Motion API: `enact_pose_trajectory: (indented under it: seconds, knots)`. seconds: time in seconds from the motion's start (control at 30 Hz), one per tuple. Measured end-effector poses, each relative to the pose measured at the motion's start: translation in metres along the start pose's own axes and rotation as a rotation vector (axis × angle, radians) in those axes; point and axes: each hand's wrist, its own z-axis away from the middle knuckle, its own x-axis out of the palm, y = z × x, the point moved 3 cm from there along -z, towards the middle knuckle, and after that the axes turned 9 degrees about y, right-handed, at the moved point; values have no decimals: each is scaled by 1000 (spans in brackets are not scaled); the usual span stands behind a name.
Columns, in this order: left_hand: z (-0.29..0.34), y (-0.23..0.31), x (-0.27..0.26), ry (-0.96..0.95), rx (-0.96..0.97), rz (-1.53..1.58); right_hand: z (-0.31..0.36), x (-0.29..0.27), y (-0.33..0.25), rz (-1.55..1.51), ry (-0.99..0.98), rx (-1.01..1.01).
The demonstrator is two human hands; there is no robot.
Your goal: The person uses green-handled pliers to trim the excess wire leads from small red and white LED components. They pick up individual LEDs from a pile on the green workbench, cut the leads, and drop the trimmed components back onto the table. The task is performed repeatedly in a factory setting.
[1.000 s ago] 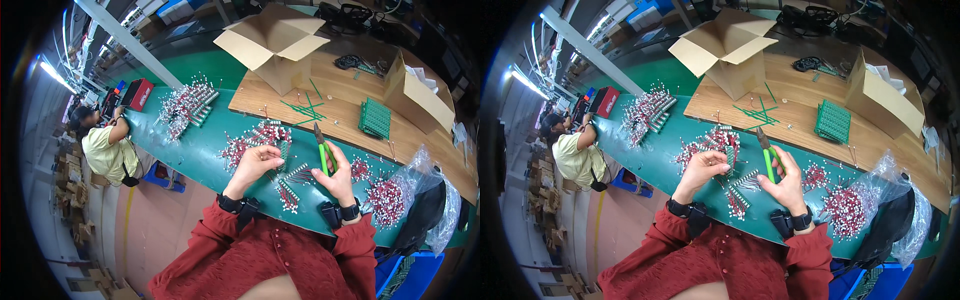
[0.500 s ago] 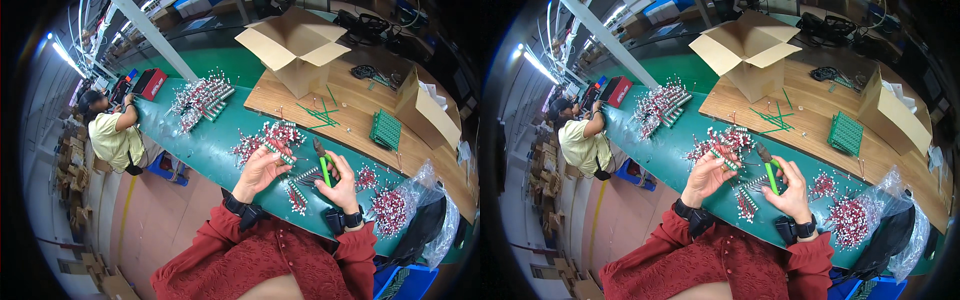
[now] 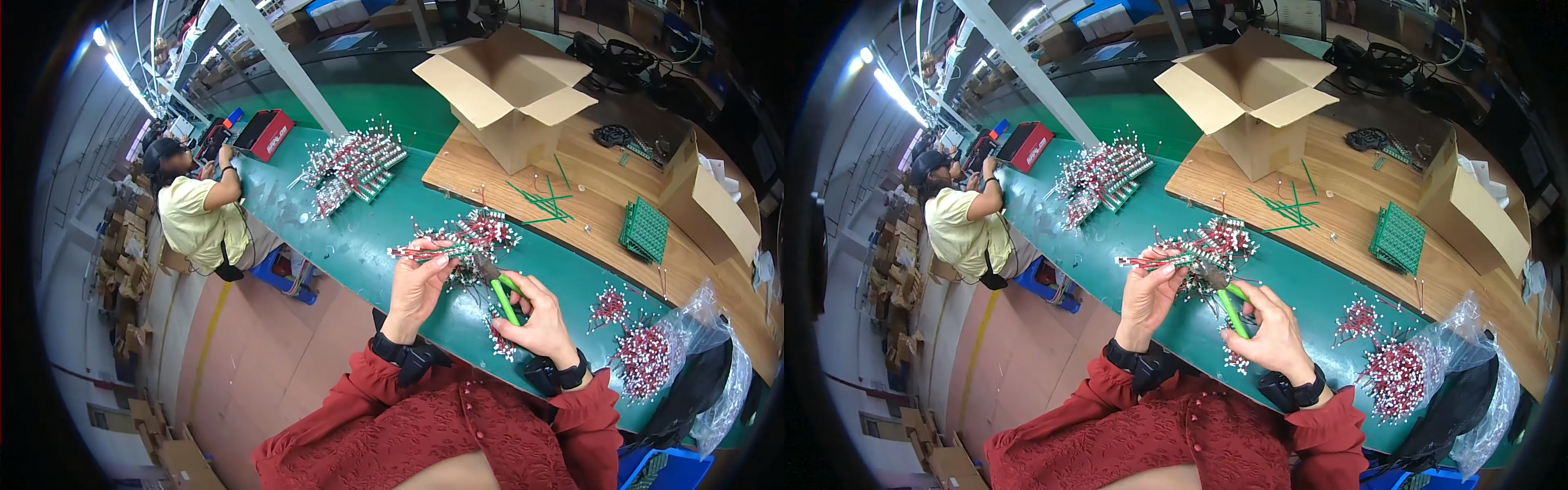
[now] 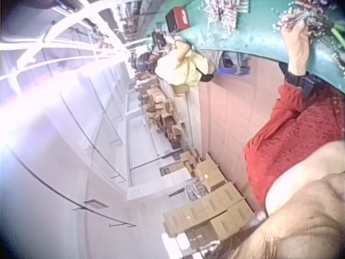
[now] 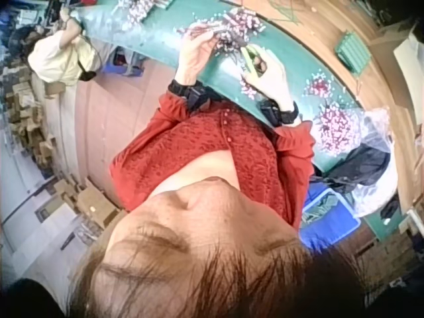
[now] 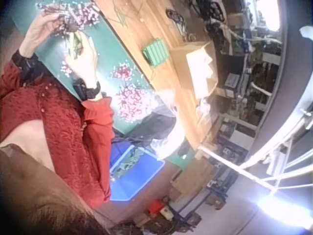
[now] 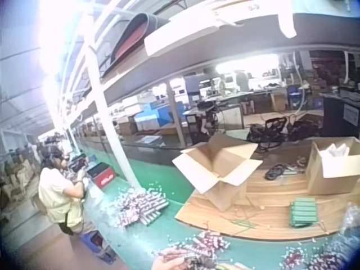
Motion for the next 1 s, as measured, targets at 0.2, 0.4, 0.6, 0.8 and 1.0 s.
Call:
enact_pose_trajectory:
  seconds: [0.2, 0.4, 0.6, 0.8, 1.0]
  knots:
    - [2, -7, -8, -15, 1, -11, 0, 8, 5, -47, -22, -48]
    - [10, 4, -14, 22, 185, -399, 2, 16, 10, -193, -131, 3]
    - [14, 27, 5, -182, 655, -916, 7, 15, 16, -311, -138, 99]
    - [17, 41, 20, -370, 895, -1131, 11, 15, 18, -308, -196, 112]
    - [17, 31, 5, -230, 713, -1007, 8, 14, 10, -441, -349, 245]
